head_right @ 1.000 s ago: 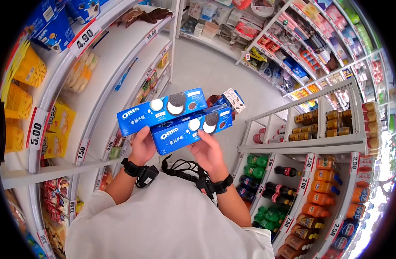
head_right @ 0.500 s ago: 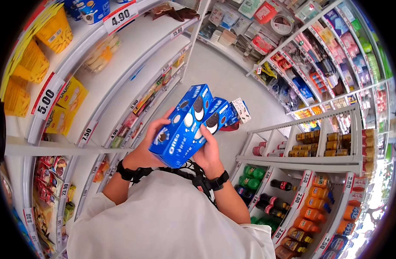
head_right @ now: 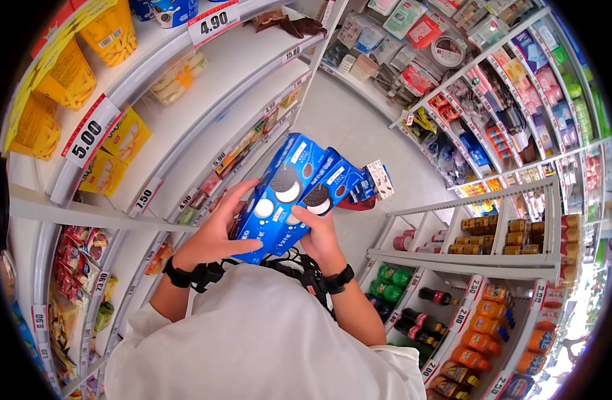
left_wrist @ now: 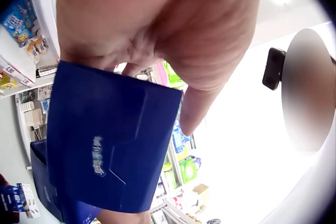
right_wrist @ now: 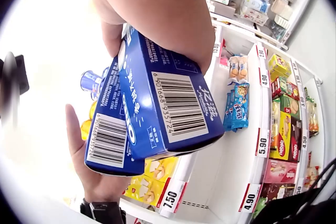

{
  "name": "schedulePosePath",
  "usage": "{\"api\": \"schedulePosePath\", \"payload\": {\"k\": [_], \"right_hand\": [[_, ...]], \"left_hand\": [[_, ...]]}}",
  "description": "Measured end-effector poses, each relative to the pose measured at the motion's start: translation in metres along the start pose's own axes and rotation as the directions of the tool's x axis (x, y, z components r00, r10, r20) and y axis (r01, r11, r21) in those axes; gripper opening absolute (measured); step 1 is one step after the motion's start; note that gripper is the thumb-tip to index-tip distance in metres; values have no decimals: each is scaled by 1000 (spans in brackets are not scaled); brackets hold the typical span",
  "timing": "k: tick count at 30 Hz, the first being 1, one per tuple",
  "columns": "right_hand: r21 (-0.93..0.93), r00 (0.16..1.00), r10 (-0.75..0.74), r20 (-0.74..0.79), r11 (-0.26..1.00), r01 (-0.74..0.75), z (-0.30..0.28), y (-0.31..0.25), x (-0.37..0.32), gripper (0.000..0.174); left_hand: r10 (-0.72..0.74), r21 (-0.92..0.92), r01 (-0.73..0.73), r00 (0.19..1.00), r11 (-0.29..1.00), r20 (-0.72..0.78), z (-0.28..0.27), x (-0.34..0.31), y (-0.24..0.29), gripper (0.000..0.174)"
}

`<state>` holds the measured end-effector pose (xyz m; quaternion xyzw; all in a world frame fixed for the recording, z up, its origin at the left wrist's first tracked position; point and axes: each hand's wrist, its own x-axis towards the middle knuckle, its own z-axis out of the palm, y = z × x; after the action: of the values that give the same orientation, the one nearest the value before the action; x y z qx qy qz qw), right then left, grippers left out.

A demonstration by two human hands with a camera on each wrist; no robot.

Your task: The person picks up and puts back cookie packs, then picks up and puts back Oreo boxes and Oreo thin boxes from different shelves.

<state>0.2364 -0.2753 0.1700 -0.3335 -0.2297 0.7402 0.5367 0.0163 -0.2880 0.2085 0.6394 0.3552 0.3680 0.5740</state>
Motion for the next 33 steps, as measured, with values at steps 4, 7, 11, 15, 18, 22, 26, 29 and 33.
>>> {"api": "schedulePosePath", "payload": {"k": [4,7,11,15,18,22,26,29,33], "right_hand": [[-88,999,-46,-2,995,46,9,5,-1,56],[-148,1000,-30,0,989,29,9,7,-2,55],[-121,1000,-8,9,993,9,12,8,-4,56],[-115,997,72,3,991,-71,10,9,-4,57],[-147,990,142,18,979,-138,7,15,-4,60],[-206,988,154,33,968,-144,15,17,-2,59],[-214,983,176,45,963,-162,18,18,1,58],[-242,977,208,35,951,-194,24,16,2,59],[-243,973,222,57,949,-202,24,17,3,60]], "left_hand": [[-54,-194,52,999,980,-1,5,-1,-9,93],[-75,-194,80,997,978,31,2,-4,-16,92],[-75,-212,77,997,974,20,2,-7,-22,92],[-98,-267,83,994,960,-42,4,-8,-22,92],[-110,-225,91,991,970,-76,2,-8,-30,93],[-185,-303,155,980,940,-73,-2,-9,-35,94],[-138,-247,103,982,963,-128,-2,-9,-43,95],[-146,-248,103,976,963,-161,-2,-9,-47,95],[-172,-248,121,965,961,-197,-2,-6,-33,99]]}}
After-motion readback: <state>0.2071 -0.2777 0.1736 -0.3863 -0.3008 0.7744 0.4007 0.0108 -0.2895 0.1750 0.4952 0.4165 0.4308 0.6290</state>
